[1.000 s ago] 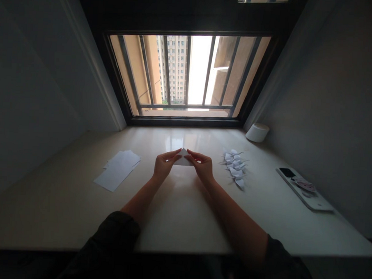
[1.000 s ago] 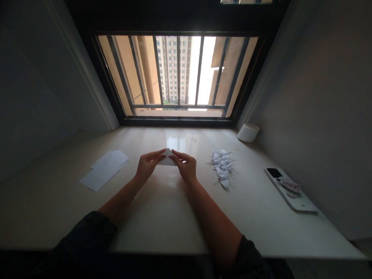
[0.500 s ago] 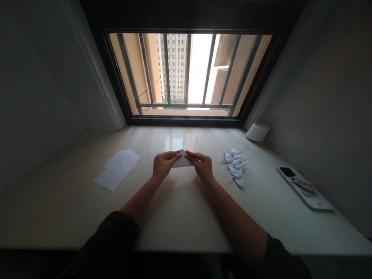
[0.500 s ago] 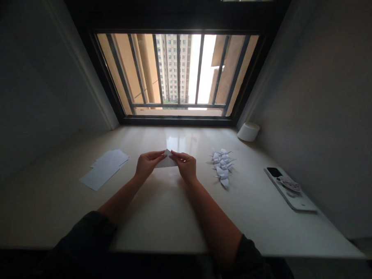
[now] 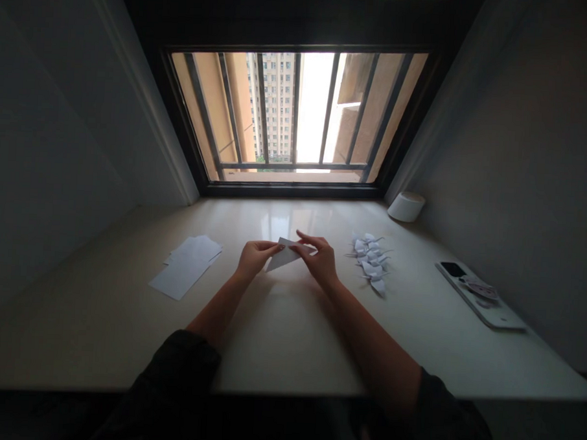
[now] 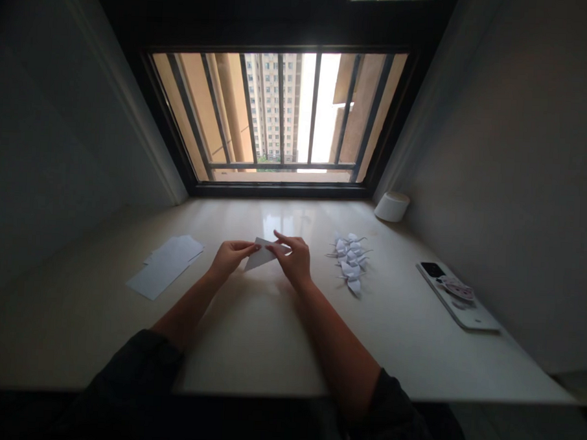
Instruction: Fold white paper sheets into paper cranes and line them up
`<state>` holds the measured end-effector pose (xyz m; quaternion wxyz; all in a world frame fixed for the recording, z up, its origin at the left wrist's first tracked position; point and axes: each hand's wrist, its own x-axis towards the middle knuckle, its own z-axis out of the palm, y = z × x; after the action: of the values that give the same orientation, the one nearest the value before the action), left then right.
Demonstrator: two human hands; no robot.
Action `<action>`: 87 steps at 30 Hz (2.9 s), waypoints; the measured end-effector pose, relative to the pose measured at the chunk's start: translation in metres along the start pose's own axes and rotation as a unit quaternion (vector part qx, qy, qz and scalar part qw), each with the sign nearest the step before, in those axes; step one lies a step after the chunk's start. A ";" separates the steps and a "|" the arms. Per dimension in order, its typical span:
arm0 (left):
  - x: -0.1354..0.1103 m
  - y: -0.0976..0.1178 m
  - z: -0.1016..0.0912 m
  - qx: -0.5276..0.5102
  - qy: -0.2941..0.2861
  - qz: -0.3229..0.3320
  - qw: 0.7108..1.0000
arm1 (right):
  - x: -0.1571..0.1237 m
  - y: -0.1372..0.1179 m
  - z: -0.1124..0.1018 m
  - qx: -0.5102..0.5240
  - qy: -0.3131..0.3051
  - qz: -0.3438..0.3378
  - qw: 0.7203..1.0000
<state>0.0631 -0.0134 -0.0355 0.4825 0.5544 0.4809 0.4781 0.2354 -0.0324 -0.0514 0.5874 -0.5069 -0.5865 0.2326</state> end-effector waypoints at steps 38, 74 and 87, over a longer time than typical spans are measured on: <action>-0.011 -0.005 0.029 -0.116 0.176 -0.015 0.977 | -0.003 -0.003 0.019 0.181 -0.037 0.229 0.956; -0.015 -0.005 0.030 -0.048 -0.057 -0.041 0.996 | 0.010 0.007 0.006 0.253 0.119 0.243 0.929; -0.011 -0.008 0.024 -0.010 -0.063 -0.008 0.998 | 0.014 0.017 -0.004 0.213 0.137 0.208 0.945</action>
<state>0.0858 -0.0252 -0.0459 0.5214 0.5743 0.4494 0.4432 0.2478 -0.0154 -0.0594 0.6948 -0.5072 -0.3190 0.3977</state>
